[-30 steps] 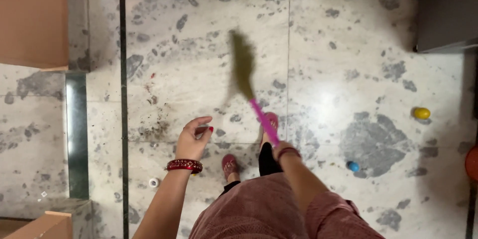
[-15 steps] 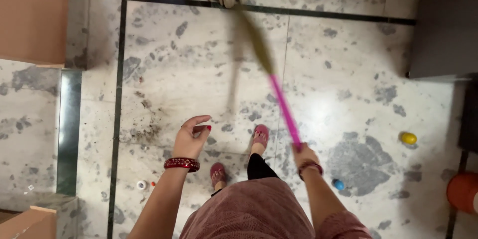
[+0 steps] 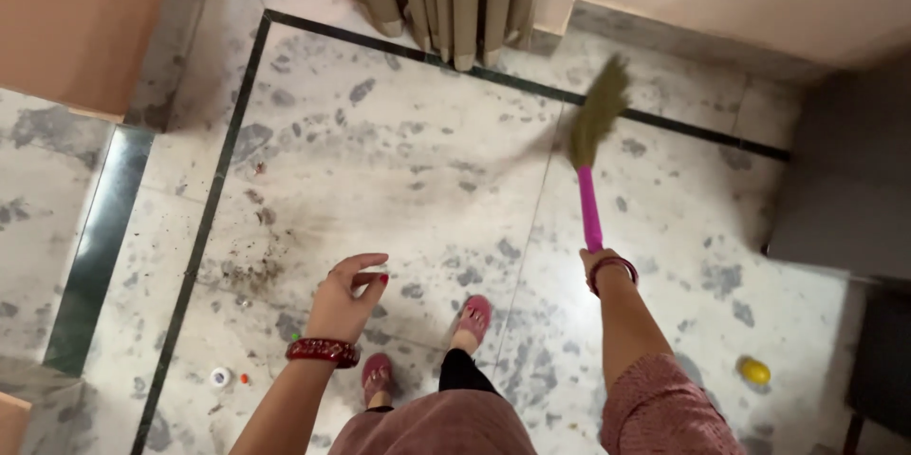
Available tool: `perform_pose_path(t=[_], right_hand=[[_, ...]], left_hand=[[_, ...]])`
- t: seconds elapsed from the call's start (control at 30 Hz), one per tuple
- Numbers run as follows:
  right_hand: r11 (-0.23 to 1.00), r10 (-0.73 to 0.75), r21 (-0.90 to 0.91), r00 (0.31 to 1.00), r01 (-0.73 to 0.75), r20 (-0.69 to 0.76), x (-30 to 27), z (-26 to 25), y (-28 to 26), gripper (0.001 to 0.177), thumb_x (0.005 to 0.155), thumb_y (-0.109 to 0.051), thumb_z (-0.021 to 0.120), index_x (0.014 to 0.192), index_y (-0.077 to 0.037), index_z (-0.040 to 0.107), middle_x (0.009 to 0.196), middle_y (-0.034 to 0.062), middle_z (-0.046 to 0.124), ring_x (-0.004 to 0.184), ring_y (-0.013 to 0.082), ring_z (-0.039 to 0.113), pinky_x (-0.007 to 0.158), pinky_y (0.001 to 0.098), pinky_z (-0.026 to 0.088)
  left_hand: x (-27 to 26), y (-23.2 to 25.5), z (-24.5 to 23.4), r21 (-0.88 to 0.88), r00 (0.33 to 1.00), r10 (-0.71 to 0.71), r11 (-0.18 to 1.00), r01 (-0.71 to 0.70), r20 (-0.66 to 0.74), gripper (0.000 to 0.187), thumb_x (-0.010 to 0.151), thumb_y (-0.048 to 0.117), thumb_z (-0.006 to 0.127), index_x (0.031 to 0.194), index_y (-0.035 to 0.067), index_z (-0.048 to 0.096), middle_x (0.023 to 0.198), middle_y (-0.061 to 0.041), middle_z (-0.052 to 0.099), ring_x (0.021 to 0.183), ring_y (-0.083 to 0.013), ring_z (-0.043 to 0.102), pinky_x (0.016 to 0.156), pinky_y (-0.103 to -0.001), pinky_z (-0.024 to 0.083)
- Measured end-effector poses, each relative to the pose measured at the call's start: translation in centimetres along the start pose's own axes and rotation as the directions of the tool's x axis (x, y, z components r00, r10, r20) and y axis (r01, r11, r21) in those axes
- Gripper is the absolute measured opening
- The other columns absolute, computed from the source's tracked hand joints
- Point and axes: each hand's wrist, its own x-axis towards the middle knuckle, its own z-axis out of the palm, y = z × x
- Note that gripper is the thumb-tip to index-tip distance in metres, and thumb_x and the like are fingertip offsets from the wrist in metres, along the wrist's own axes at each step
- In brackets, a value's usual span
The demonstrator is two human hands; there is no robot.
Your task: The person is sweeping the floor with a traditional broom and then cleaning small plastic items at a sink.
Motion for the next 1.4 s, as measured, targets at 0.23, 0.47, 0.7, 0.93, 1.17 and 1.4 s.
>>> perform_pose_path(t=[0.23,0.47,0.7,0.93,1.17,1.4], right_hand=[[0.906,-0.240,-0.371,0.970,0.206,-0.047,0.2,3.7,-11.6,0.057,0.095,-0.054,0.057,0.108,-0.001,0.072,0.073,0.0156,0.066,0.062,0.0314,0.063,0.060,0.0469,0.049],[0.827,-0.224,-0.496,0.964,0.266,0.143,-5.3,14.5,-12.2,0.052,0.095,-0.044,0.050,0.116,-0.002,0.073,0.093,0.0193,0.077,0.085,0.0329,0.075,0.077,0.0455,0.058],[0.740,-0.256,-0.595,0.950,0.313,0.181,-16.0,19.0,-18.3,0.050,0.097,-0.042,0.059,0.130,-0.006,0.066,0.121,0.0210,0.072,0.112,0.0377,0.071,0.095,0.0497,0.057],[0.503,-0.484,-0.703,0.838,0.502,0.252,-14.1,19.6,-27.7,0.050,0.095,-0.043,0.062,0.125,-0.003,0.068,0.117,0.0225,0.074,0.109,0.0379,0.071,0.094,0.0488,0.058],[0.446,-0.577,-0.655,0.756,0.609,0.310,-18.7,20.6,-41.2,0.060,0.096,-0.058,0.056,0.120,-0.004,0.060,0.101,0.0188,0.074,0.091,0.0343,0.072,0.081,0.0466,0.057],[0.937,-0.345,0.160,0.885,0.309,0.311,-20.7,27.9,-52.3,0.058,0.095,-0.061,0.059,0.084,-0.006,0.050,0.056,0.0076,0.048,0.042,0.0213,0.045,0.039,0.0383,0.036]], left_hand=[[1.5,0.9,-1.0,-0.051,0.996,-0.091,0.995,0.091,-0.010,0.033,0.087,0.011,0.069,0.120,0.013,0.072,0.121,-0.006,0.071,0.105,-0.0178,0.073,0.084,-0.035,0.058],[3.6,-0.8,-3.3,-0.145,0.997,-0.069,0.987,0.063,-0.041,0.037,0.088,0.006,0.065,0.124,0.010,0.070,0.122,-0.006,0.073,0.107,-0.0168,0.073,0.085,-0.033,0.059],[6.4,-0.8,-8.2,-0.165,0.985,-0.099,0.983,0.075,-0.141,0.033,0.088,0.006,0.068,0.122,0.007,0.070,0.111,-0.005,0.078,0.102,-0.0153,0.075,0.085,-0.031,0.057],[12.2,-6.2,-13.5,-0.274,0.987,-0.065,0.962,0.022,-0.148,0.033,0.089,0.007,0.070,0.122,0.007,0.071,0.108,-0.010,0.078,0.099,-0.0174,0.075,0.082,-0.033,0.057],[18.8,-3.2,-23.5,-0.227,0.964,-0.123,0.971,0.069,-0.234,0.033,0.089,0.008,0.068,0.122,0.008,0.071,0.120,-0.006,0.076,0.101,-0.0159,0.075,0.085,-0.032,0.057],[23.7,-4.8,-27.7,-0.326,0.942,-0.120,0.945,0.012,-0.314,0.031,0.089,0.009,0.069,0.120,0.007,0.071,0.118,-0.006,0.076,0.102,-0.0157,0.075,0.087,-0.031,0.058]])
